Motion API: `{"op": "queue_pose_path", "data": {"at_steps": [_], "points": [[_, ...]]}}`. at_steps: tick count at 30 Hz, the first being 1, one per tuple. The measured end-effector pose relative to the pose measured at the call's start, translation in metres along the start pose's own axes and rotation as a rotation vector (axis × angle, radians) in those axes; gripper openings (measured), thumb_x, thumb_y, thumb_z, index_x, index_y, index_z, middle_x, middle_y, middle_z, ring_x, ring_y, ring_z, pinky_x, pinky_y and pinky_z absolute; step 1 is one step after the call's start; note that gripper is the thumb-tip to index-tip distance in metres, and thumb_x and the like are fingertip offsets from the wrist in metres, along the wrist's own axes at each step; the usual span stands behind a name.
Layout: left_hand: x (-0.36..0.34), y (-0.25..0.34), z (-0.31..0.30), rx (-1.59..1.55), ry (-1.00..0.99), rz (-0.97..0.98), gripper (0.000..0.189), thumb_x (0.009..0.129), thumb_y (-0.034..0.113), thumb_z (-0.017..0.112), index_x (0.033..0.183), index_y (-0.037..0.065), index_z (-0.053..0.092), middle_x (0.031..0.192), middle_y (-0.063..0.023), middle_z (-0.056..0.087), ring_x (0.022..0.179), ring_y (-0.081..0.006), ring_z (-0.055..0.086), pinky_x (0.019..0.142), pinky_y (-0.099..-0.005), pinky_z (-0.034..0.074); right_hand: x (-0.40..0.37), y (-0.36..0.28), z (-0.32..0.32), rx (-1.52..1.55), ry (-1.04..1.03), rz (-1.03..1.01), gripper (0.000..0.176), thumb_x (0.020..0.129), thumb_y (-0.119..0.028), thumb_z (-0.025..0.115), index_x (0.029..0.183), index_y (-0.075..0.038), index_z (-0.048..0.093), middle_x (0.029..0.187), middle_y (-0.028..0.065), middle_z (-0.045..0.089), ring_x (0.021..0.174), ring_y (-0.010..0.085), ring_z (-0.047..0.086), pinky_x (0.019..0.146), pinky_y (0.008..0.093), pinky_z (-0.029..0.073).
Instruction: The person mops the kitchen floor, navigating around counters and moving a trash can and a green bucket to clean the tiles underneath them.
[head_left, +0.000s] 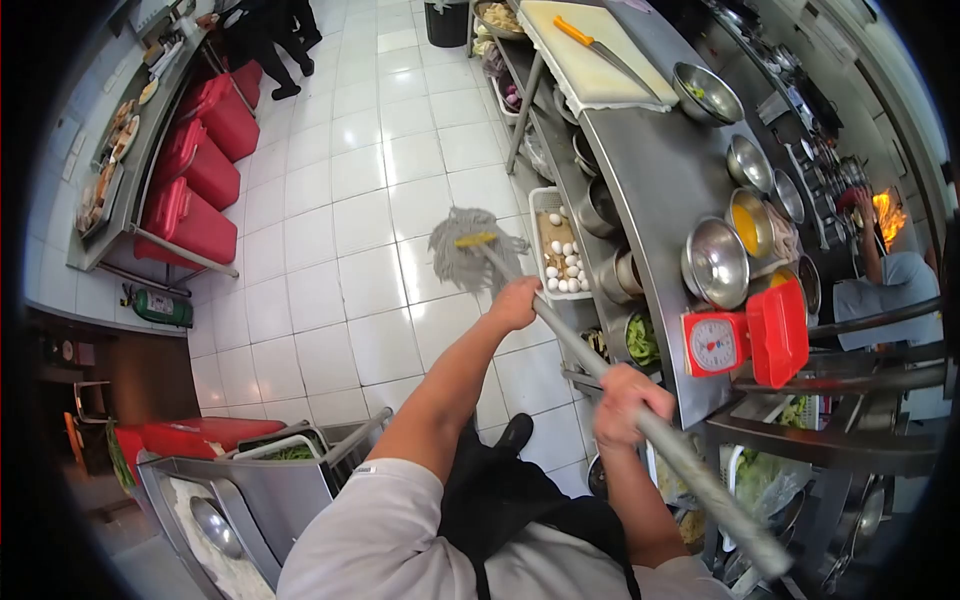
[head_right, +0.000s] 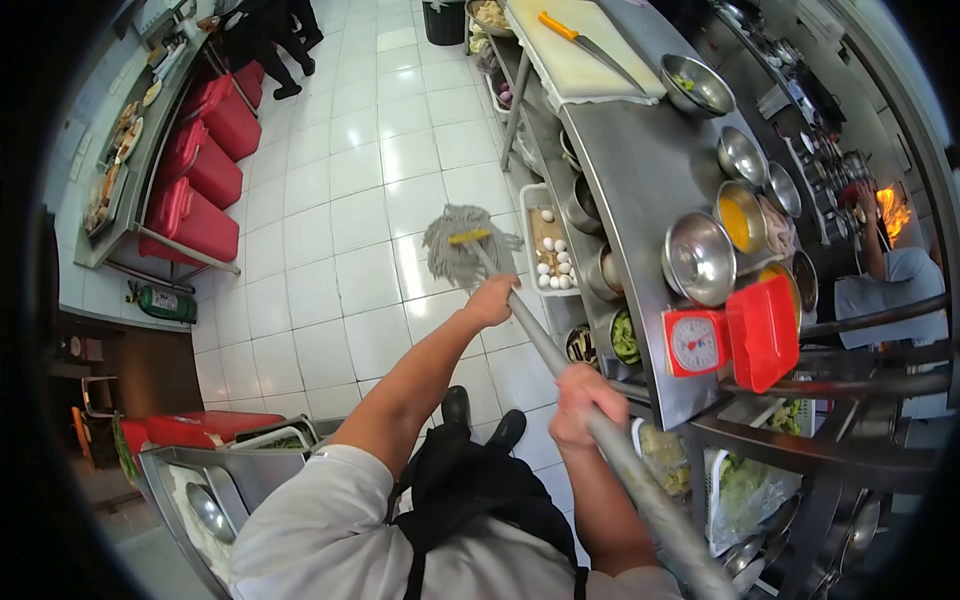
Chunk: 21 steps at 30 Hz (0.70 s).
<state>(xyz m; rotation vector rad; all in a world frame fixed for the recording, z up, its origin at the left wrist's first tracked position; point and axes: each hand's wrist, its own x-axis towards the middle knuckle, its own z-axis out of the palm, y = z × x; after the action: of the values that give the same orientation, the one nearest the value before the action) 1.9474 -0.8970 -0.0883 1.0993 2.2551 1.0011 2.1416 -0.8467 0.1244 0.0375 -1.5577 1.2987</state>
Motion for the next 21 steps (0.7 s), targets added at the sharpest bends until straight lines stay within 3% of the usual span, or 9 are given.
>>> {"op": "queue_pose_path", "data": {"at_steps": [3,4,5,6,7,11,14,16,21], "points": [[0.002,-0.015,-0.024,-0.072,0.290,-0.028,0.071,0.070,0.001,0.071,0.136,0.004,0.044,0.140,-0.0287,0.044,0.133,-0.0408,0.041,0.111,-0.0442,0.035,-0.035,0.076,0.043,-0.190,-0.019,0.234,0.008,0.091,-0.008,0.063,0.094,-0.003,0.058,0.083,0.0124,0.067,0.061,0.0170,0.057,0.058,0.0345,0.049],[0.000,-0.023,-0.034,-0.026,0.248,-0.075,0.090,0.072,0.008,0.074,0.148,0.003,0.026,0.148,-0.0306,0.032,0.139,-0.0424,0.032,0.116,-0.0452,0.029,-0.034,0.105,0.063,-0.259,-0.061,0.201,0.011,0.090,-0.008,0.065,0.097,-0.001,0.061,0.089,0.0140,0.068,0.068,0.0173,0.060,0.063,0.0343,0.051],[-0.003,-0.030,-0.041,-0.070,0.297,-0.104,0.091,0.072,0.008,0.074,0.148,0.002,0.025,0.148,-0.0300,0.032,0.139,-0.0418,0.032,0.116,-0.0448,0.028,-0.027,0.137,0.084,-0.330,-0.103,0.171,0.014,0.089,-0.008,0.067,0.099,0.001,0.064,0.095,0.0157,0.070,0.075,0.0176,0.063,0.067,0.0341,0.052],[-0.007,-0.036,-0.046,-0.115,0.345,-0.133,0.092,0.072,0.009,0.074,0.149,0.001,0.023,0.149,-0.0294,0.032,0.139,-0.0411,0.032,0.116,-0.0444,0.028,-0.021,0.167,0.100,-0.260,-0.154,0.325,0.016,0.089,-0.010,0.067,0.100,0.002,0.067,0.092,0.0121,0.069,0.079,0.0151,0.062,0.072,0.0317,0.052],[-0.012,-0.041,-0.050,-0.158,0.394,-0.159,0.093,0.073,0.009,0.074,0.149,0.000,0.022,0.149,-0.0287,0.031,0.139,-0.0404,0.032,0.116,-0.0440,0.028,-0.018,0.200,0.118,-0.212,-0.131,0.448,0.008,0.086,-0.005,0.066,0.089,0.002,0.062,0.082,0.0127,0.064,0.076,0.0225,0.062,0.073,0.0351,0.050],[-0.049,-0.054,-0.064,-0.100,0.299,-0.260,0.092,0.075,0.015,0.076,0.149,-0.002,0.023,0.149,-0.0271,0.035,0.138,-0.0390,0.036,0.115,-0.0411,0.031,0.008,0.279,0.148,-0.200,-0.269,0.276,0.012,0.085,-0.007,0.067,0.081,0.001,0.058,0.074,0.0123,0.057,0.070,0.0245,0.058,0.070,0.0342,0.048],[-0.072,-0.063,-0.057,-0.092,0.232,-0.377,0.091,0.076,0.014,0.076,0.149,-0.001,0.023,0.148,-0.0258,0.036,0.138,-0.0387,0.036,0.115,-0.0414,0.031,0.024,0.264,0.163,-0.182,-0.256,0.331,0.014,0.085,-0.008,0.067,0.079,0.001,0.056,0.074,0.0125,0.056,0.069,0.0256,0.058,0.069,0.0358,0.047],[-0.084,-0.064,-0.044,-0.087,0.189,-0.441,0.091,0.077,0.016,0.077,0.148,-0.002,0.024,0.147,-0.0257,0.037,0.137,-0.0384,0.037,0.114,-0.0412,0.032,0.012,0.252,0.155,-0.186,-0.257,0.408,0.016,0.086,-0.013,0.069,0.083,0.001,0.061,0.085,0.0144,0.063,0.082,0.0240,0.061,0.079,0.0351,0.048],[-0.085,-0.030,-0.008,-0.122,0.216,-0.366,0.093,0.075,0.016,0.077,0.148,-0.002,0.023,0.146,-0.0261,0.037,0.136,-0.0390,0.037,0.114,-0.0414,0.033,-0.025,0.182,0.096,-0.258,-0.245,0.494,0.019,0.086,-0.015,0.071,0.086,0.002,0.064,0.098,0.0190,0.068,0.099,0.0276,0.066,0.088,0.0365,0.048]]}}
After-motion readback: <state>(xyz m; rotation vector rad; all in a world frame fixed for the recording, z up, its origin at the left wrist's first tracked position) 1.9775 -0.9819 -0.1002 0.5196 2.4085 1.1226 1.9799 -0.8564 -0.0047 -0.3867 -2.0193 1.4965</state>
